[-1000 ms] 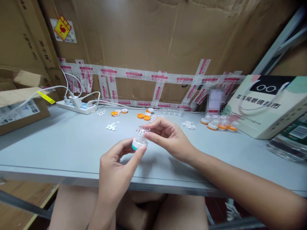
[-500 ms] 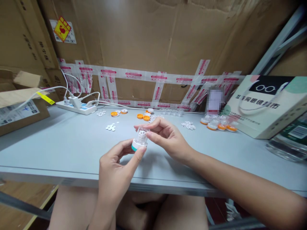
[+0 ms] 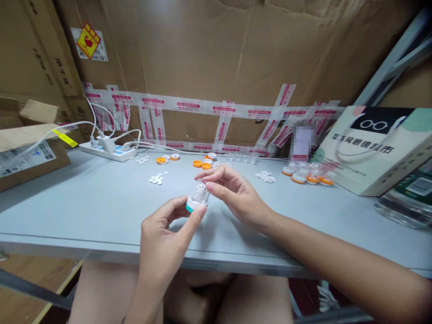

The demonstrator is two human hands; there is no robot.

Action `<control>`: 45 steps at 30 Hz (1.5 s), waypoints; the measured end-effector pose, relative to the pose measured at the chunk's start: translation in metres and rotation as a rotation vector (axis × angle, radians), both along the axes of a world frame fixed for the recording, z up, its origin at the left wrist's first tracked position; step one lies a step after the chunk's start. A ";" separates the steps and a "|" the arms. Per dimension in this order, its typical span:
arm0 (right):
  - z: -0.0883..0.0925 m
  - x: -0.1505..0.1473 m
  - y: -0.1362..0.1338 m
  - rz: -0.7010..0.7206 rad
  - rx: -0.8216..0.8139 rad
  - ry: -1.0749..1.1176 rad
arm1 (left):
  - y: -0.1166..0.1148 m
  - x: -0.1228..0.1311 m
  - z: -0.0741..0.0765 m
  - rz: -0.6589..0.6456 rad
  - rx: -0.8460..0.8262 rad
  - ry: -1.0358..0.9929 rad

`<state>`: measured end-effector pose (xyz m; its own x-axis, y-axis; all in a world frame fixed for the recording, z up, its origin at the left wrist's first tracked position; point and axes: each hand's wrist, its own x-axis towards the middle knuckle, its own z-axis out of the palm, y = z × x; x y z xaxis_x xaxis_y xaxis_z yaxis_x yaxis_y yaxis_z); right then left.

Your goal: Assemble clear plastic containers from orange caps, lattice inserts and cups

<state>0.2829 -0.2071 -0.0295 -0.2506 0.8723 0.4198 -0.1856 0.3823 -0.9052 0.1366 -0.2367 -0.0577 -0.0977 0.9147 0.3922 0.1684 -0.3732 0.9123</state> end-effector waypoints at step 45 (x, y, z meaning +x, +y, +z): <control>-0.007 -0.003 0.001 -0.054 0.064 0.077 | -0.001 -0.001 -0.001 -0.061 -0.001 -0.018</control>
